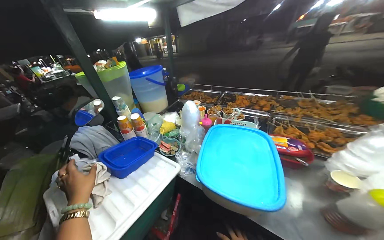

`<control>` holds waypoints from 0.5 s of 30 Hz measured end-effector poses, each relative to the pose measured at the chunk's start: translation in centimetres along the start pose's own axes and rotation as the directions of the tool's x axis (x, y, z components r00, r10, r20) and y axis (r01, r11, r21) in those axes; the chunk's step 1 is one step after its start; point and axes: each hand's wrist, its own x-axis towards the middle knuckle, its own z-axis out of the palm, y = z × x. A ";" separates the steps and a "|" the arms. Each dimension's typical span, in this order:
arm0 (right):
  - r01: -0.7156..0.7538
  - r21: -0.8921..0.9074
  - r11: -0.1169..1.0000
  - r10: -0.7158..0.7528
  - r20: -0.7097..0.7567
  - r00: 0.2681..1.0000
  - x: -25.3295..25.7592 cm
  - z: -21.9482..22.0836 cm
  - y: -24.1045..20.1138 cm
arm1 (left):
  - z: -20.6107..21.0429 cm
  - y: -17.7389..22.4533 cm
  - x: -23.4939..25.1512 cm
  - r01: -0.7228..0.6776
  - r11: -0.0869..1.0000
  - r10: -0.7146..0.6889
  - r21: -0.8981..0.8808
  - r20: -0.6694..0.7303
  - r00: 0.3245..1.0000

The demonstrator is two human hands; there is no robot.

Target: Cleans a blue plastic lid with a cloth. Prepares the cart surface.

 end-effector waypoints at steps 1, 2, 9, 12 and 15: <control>0.005 -0.025 1.000 -0.005 0.033 0.999 0.4 0.0 -0.2 | -0.1 0.1 -0.1 0.005 1.000 -0.005 0.007 0.011 1.000; -0.009 -0.040 0.999 0.012 0.076 0.997 0.9 -0.2 -0.5 | -0.1 0.2 -0.2 0.005 1.000 -0.006 0.013 0.020 1.000; -0.087 -0.112 0.990 0.111 0.231 0.967 1.7 -1.3 -1.8 | 0.1 1.3 -0.8 0.028 0.999 -0.031 0.034 0.106 0.994; -0.097 -0.114 0.989 0.118 0.191 0.974 0.8 -1.0 -1.4 | 0.1 1.5 -0.9 0.022 1.000 -0.024 0.019 0.122 0.992; -0.104 -0.083 0.991 0.116 0.161 0.980 -0.6 -0.8 -1.7 | 0.3 1.1 -0.8 0.007 1.000 -0.008 0.003 0.132 0.991</control>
